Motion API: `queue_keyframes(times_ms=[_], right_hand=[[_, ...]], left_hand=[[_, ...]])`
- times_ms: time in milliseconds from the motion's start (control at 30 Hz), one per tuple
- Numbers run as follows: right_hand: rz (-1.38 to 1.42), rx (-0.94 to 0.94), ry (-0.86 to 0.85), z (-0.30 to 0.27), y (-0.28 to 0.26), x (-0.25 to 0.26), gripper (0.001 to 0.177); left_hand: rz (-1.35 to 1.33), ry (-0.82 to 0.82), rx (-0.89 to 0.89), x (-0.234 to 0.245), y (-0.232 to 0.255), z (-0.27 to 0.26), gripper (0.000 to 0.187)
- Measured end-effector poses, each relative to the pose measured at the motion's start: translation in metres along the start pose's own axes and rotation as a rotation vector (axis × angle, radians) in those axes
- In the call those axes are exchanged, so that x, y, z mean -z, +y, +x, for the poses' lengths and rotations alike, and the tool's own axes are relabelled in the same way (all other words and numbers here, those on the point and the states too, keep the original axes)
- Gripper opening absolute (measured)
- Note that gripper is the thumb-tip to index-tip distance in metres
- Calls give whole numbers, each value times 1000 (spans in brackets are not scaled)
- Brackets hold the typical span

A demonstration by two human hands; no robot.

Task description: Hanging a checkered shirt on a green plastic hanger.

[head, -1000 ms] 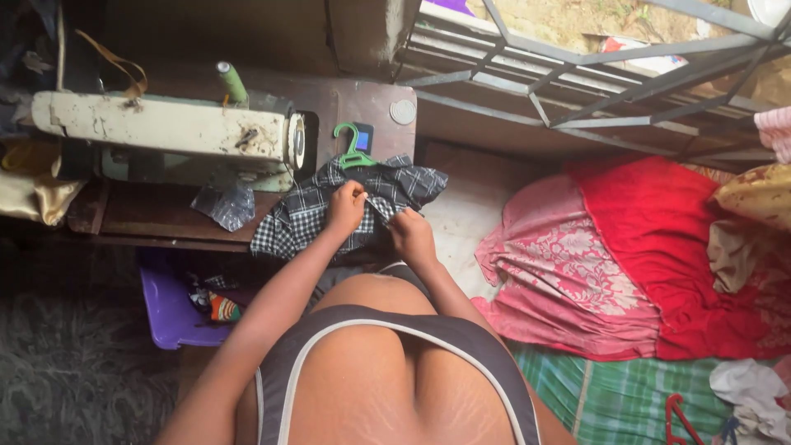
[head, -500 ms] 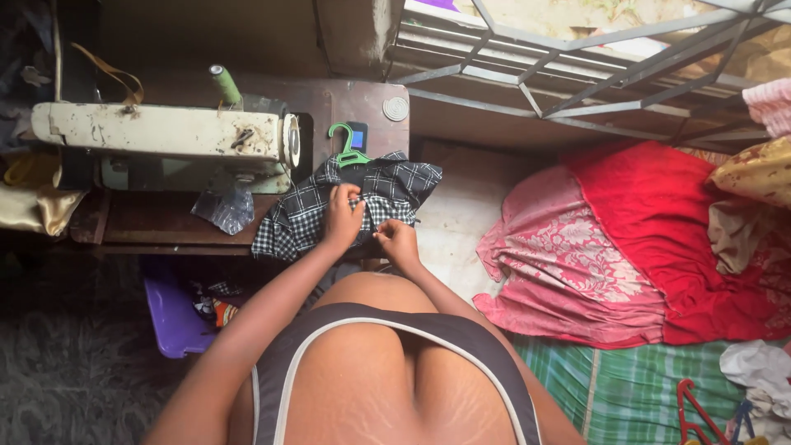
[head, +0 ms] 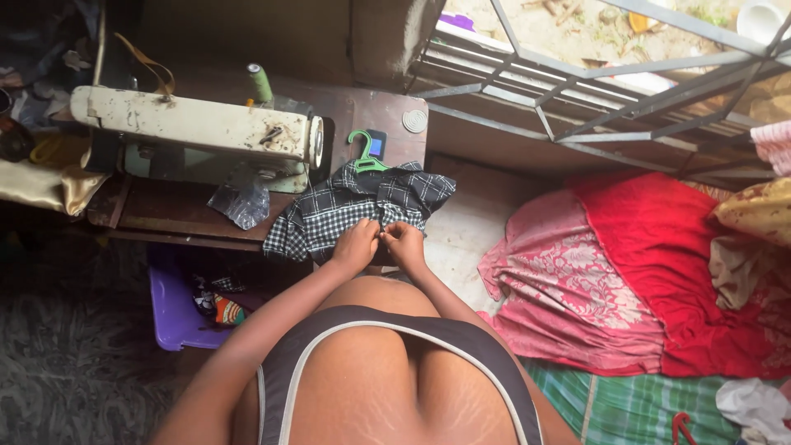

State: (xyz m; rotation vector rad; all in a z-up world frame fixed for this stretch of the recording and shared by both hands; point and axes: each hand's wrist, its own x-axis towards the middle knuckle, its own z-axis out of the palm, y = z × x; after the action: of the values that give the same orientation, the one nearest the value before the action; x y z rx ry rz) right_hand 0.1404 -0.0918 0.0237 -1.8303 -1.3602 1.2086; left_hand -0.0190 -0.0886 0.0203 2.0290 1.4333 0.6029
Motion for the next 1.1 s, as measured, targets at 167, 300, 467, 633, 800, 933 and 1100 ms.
queue_keyframes(times_ms=[167,300,467,633,800,933,1100], right_hand=[[362,-112,-109,16,48,-6,5],[570,-242,-166,23,55,0,3],[615,-261,-149,23,47,6,3],[643,-268,-161,22,43,9,3],[592,-288,-175,19,32,12,3],[421,-202,-177,13,28,13,5],[389,-157,-178,12,29,14,9]], left_hand=[[-397,1,339,-21,-19,3,11],[-581,-48,437,-27,-23,5,13],[-550,-28,364,-32,-23,11,13],[-522,-59,391,-31,-24,13,13],[-527,-62,429,-32,-26,15,12],[-524,-33,450,-38,-27,14,11],[-517,-22,440,-35,-22,15,11]])
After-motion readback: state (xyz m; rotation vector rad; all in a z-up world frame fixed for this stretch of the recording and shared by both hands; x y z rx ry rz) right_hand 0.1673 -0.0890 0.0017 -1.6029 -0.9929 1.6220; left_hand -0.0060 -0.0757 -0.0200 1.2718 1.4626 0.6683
